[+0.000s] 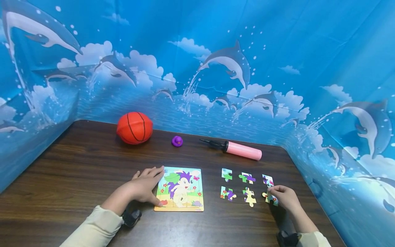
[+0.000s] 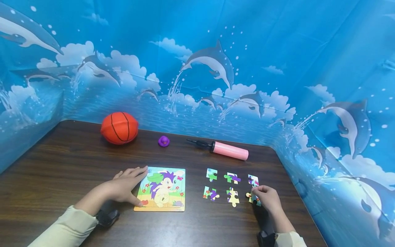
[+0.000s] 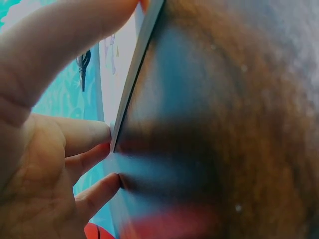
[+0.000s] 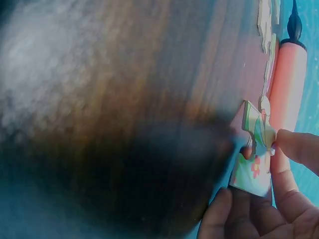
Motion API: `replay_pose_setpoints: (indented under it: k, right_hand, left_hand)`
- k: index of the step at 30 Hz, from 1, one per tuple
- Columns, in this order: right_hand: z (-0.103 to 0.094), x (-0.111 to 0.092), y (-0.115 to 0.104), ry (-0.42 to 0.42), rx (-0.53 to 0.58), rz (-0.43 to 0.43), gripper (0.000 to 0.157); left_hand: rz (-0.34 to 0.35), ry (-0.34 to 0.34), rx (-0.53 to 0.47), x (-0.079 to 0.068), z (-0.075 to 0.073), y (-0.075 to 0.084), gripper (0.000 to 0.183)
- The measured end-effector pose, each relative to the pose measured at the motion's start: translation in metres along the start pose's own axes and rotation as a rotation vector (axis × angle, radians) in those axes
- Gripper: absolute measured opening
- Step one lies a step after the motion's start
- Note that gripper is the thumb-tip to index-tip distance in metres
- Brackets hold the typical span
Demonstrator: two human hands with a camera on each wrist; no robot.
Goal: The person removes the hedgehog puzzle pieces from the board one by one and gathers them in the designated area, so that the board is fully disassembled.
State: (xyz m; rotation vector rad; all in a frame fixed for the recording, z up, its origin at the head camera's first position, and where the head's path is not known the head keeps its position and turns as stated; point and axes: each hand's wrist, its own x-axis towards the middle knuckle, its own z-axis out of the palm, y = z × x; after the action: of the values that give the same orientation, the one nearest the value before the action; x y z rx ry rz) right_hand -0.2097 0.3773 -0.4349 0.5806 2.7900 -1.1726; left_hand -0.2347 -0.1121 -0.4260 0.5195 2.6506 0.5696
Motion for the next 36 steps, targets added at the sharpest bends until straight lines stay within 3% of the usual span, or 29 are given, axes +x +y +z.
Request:
replay_pose_setpoints:
  k: [9, 15, 18, 22, 25, 28, 32, 36]
  right_hand:
    - [0.001, -0.005, -0.012, 0.078, -0.081, -0.055, 0.038]
    - [0.019, -0.012, -0.045, 0.087, -0.046, -0.133, 0.035]
    - [0.042, -0.017, -0.073, 0.053, -0.041, -0.238, 0.030]
    - [0.087, -0.029, -0.118, -0.024, -0.081, -0.427, 0.017]
    - [0.128, -0.042, -0.155, -0.152, -0.145, -0.566, 0.010]
    - [0.165, -0.055, -0.184, -0.313, -0.240, -0.674, 0.016]
    - [0.198, -0.065, -0.205, -0.449, -0.350, -0.727, 0.037]
    - [0.209, -0.072, -0.213, -0.472, -0.379, -0.682, 0.054]
  left_hand:
    - [-0.005, 0.019, -0.010, 0.000, 0.000, -0.001, 0.111]
    - [-0.017, 0.050, -0.017, 0.001, -0.001, -0.003, 0.102]
    - [-0.018, 0.063, -0.009, 0.003, -0.001, -0.005, 0.096]
    - [-0.014, 0.067, -0.008, 0.002, 0.002, -0.007, 0.093]
    - [-0.013, 0.065, 0.000, -0.001, 0.002, -0.010, 0.094]
    - [0.012, 0.062, 0.016, -0.003, 0.001, -0.012, 0.100]
    - [0.054, 0.051, 0.040, -0.005, -0.002, -0.010, 0.109]
    - [0.051, 0.044, 0.055, -0.008, -0.004, -0.007, 0.111]
